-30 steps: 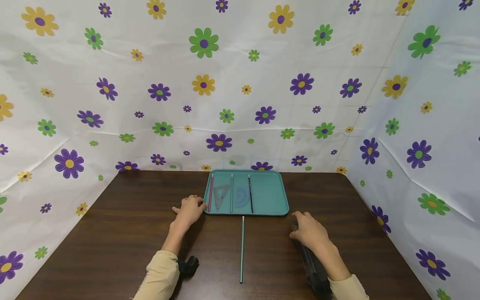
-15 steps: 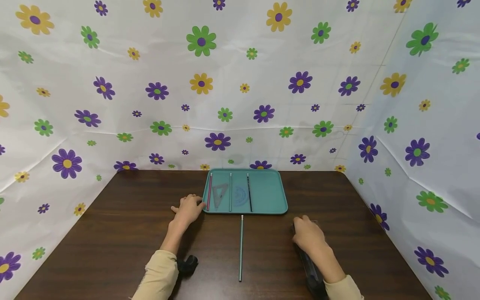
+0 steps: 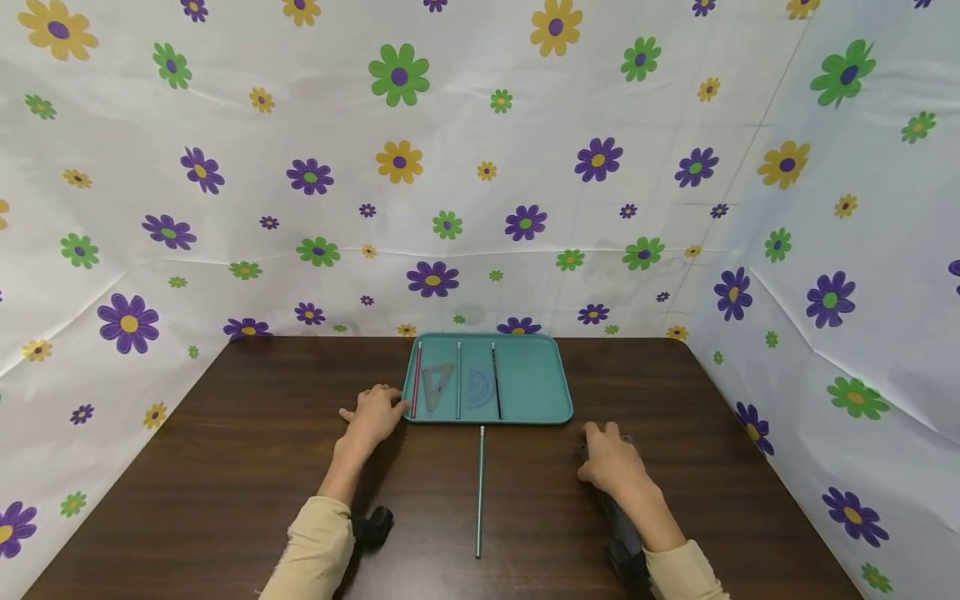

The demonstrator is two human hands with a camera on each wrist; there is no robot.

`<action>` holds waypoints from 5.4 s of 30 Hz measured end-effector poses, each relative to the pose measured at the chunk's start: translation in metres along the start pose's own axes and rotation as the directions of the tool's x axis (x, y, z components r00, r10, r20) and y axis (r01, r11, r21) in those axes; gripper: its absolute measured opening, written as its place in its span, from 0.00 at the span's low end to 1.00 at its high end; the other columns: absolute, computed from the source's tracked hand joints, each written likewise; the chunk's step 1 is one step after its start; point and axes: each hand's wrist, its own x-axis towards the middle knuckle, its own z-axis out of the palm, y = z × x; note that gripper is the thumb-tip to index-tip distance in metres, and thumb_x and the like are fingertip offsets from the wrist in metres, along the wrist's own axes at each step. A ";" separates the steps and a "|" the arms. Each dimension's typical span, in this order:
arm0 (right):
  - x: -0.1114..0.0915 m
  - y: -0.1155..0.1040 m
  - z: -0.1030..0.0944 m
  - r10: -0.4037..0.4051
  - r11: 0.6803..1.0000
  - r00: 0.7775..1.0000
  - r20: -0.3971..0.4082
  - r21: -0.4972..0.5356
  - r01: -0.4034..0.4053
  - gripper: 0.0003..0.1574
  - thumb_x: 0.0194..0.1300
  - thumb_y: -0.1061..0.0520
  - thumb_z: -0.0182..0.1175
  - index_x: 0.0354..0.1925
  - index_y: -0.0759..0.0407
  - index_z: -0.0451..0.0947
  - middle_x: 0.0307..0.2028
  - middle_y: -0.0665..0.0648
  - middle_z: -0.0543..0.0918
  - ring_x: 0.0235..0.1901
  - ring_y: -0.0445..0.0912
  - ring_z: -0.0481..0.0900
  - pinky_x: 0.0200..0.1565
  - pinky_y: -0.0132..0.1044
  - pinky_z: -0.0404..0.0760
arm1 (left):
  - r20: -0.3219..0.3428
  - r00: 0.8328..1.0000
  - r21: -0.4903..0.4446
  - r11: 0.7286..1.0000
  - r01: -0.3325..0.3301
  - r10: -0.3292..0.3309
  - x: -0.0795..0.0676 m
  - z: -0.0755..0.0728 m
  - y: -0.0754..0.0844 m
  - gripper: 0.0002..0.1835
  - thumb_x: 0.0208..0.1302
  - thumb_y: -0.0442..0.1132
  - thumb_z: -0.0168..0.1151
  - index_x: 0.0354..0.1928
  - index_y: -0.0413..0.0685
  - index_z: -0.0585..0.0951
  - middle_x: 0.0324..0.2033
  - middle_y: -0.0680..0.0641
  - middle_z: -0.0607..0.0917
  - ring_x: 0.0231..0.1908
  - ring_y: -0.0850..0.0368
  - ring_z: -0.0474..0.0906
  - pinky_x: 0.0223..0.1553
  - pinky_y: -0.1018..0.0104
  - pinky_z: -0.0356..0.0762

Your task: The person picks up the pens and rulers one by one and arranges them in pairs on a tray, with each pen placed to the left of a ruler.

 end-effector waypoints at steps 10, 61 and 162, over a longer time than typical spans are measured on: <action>0.000 0.002 0.004 -0.012 1.000 1.000 -0.009 -0.014 0.012 0.30 0.60 0.61 0.63 0.60 0.70 0.71 0.53 0.77 0.69 0.30 0.53 0.73 0.31 0.45 0.74 | 0.003 1.000 0.006 1.000 0.002 -0.002 -0.001 -0.002 0.001 0.21 0.74 0.44 0.56 0.62 0.41 0.79 0.68 0.34 0.70 0.71 0.26 0.55 0.60 0.13 0.38; 0.024 -0.024 -0.005 -0.094 0.975 0.987 -0.132 0.189 0.118 0.20 0.63 0.55 0.62 0.50 0.65 0.78 0.37 0.61 0.71 0.30 0.49 0.67 0.28 0.38 0.67 | -0.007 1.000 0.022 1.000 0.005 -0.005 0.002 0.000 0.000 0.21 0.73 0.45 0.56 0.62 0.43 0.79 0.67 0.35 0.71 0.71 0.27 0.55 0.60 0.13 0.38; 0.143 -0.064 0.026 -0.241 0.967 0.967 -0.077 0.066 0.247 0.15 0.69 0.66 0.56 0.52 0.63 0.82 0.65 0.67 0.74 0.38 0.56 0.80 0.30 0.37 0.69 | -0.005 1.000 0.024 1.000 0.001 -0.001 -0.001 -0.002 0.001 0.20 0.73 0.45 0.57 0.60 0.43 0.80 0.66 0.35 0.72 0.70 0.27 0.56 0.60 0.13 0.39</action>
